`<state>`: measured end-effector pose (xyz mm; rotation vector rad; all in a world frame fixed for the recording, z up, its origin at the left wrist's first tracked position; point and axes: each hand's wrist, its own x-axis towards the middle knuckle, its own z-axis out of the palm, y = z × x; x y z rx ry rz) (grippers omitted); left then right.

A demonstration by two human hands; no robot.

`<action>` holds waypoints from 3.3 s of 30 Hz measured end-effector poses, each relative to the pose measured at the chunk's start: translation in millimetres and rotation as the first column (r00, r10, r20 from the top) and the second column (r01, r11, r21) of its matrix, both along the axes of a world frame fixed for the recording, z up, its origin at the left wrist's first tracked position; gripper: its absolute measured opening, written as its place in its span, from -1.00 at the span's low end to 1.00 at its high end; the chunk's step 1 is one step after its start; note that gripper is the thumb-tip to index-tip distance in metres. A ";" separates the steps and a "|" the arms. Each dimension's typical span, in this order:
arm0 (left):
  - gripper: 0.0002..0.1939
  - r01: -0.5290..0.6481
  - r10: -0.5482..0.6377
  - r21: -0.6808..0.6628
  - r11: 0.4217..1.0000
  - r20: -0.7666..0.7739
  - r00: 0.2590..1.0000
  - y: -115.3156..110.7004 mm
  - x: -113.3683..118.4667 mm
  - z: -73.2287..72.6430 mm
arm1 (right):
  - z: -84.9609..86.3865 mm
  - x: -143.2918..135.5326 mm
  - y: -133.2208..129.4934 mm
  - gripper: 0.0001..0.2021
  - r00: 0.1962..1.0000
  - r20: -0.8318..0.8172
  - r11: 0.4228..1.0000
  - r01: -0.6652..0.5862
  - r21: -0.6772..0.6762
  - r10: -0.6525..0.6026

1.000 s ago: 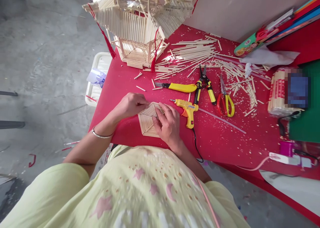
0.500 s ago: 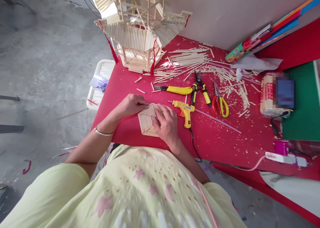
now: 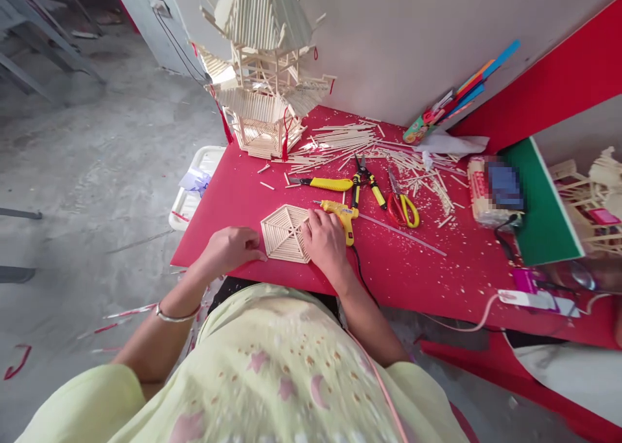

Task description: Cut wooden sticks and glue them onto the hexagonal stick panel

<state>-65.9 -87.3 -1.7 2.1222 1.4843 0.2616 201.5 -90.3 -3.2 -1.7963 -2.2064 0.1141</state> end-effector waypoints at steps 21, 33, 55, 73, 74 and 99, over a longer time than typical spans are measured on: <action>-0.55 -0.207 0.211 0.246 0.947 0.013 0.977 91.2 -0.1 16.9 | 75.1 66.4 96.7 -0.79 0.989 -0.137 0.990 -0.068 -0.121 0.051; -0.68 -0.169 0.171 -0.022 0.985 0.068 0.983 71.7 1.4 -3.0 | 43.5 7.4 33.9 -0.63 0.972 0.216 0.971 0.134 -0.199 -0.090; -0.71 -0.486 0.454 -0.078 0.871 0.507 0.733 71.2 6.2 -16.5 | 28.3 47.0 237.1 -0.86 0.965 0.077 0.938 -0.223 -0.265 0.251; -0.85 -0.505 0.281 0.321 0.802 0.543 0.791 79.1 11.9 -5.6 | 53.9 53.2 177.8 -0.77 0.866 -0.467 0.892 -0.342 -0.294 0.178; -0.83 -0.481 0.247 0.379 0.791 0.521 0.817 78.5 14.1 -2.7 | 55.7 48.8 165.3 -0.75 0.844 -0.507 0.889 -0.357 -0.287 0.175; -0.75 -0.109 -0.020 0.443 0.890 0.277 0.961 50.1 20.3 24.6 | 44.7 11.1 40.7 -0.73 0.817 -0.514 0.964 -0.199 0.178 0.263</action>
